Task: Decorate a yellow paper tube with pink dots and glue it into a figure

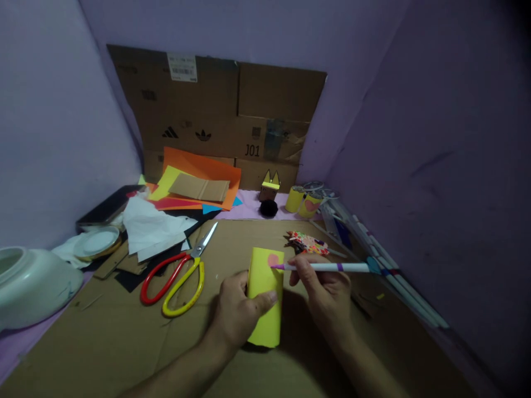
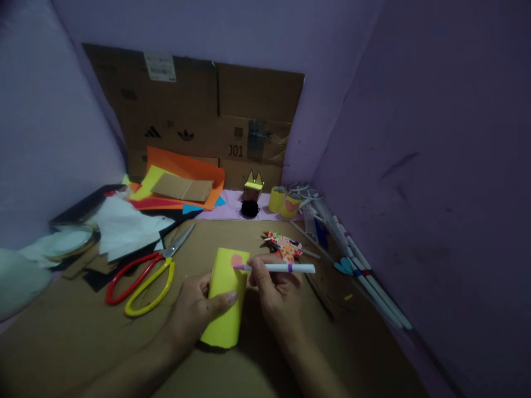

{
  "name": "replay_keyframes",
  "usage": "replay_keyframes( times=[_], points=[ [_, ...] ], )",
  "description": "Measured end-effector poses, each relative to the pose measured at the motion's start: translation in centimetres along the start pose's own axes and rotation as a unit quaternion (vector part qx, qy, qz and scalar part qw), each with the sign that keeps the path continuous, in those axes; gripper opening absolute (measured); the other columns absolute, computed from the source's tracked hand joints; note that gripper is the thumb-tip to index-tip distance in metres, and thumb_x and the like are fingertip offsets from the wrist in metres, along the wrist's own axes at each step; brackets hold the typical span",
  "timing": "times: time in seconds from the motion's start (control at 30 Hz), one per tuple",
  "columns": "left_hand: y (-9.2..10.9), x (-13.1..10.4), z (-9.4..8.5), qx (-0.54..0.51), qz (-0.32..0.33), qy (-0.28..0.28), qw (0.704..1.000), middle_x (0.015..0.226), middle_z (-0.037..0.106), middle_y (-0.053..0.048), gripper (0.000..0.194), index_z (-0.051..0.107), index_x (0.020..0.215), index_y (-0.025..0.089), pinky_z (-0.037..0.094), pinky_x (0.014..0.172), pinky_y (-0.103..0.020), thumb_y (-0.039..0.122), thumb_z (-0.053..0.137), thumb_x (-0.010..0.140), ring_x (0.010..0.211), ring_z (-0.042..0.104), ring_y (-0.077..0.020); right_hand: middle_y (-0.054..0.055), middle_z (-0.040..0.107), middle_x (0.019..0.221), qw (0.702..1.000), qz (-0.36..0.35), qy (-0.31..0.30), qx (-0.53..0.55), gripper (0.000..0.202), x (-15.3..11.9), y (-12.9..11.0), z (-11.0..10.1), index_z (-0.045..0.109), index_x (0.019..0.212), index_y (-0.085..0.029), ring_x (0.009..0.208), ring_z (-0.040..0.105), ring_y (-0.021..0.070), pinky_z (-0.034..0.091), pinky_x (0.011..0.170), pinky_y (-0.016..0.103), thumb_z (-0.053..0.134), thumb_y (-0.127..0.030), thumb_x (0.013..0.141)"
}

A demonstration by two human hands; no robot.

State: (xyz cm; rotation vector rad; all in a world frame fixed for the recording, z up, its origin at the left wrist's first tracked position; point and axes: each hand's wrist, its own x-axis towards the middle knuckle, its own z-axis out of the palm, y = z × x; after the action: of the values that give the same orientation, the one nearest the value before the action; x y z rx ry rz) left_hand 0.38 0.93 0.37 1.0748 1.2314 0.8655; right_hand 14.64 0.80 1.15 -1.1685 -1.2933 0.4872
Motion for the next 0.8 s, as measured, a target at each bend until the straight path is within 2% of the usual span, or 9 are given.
replay_keyframes(
  times=[0.23,0.47,0.8],
  points=[
    [0.29,-0.08,0.10,-0.024,-0.010,0.001,1.000,0.055,0.060,-0.001,0.026,0.064,0.070,0.012,0.042,0.047,-0.024,0.030,0.071,0.052,0.050,0.052,-0.0142,-0.001,0.057,0.047,1.000,0.015,0.020,0.006,0.027,0.21,0.31,-0.22,0.064,0.062,-0.018,0.043,0.053,0.0129,0.043,0.042,0.023,0.056,-0.032,0.083],
    [-0.04,-0.04,0.13,-0.021,-0.009,0.001,1.000,0.058,0.061,-0.002,0.026,0.063,0.071,0.011,0.043,0.048,-0.025,0.030,0.071,0.053,0.052,0.054,-0.0150,-0.002,0.056,0.047,0.999,0.008,0.040,-0.002,0.026,0.38,0.34,-0.36,0.065,0.065,-0.018,0.045,0.053,0.0127,0.043,0.045,0.024,0.056,-0.033,0.083],
    [-0.15,0.01,0.01,-0.009,0.002,0.003,1.000,0.058,0.060,-0.002,0.028,0.064,0.071,0.011,0.042,0.048,-0.024,0.031,0.071,0.053,0.052,0.053,-0.0145,-0.002,0.057,0.048,0.999,0.003,0.034,0.009,0.025,0.20,0.28,-0.27,0.064,0.064,-0.018,0.046,0.054,0.0133,0.044,0.047,0.024,0.056,-0.032,0.084]
  ],
)
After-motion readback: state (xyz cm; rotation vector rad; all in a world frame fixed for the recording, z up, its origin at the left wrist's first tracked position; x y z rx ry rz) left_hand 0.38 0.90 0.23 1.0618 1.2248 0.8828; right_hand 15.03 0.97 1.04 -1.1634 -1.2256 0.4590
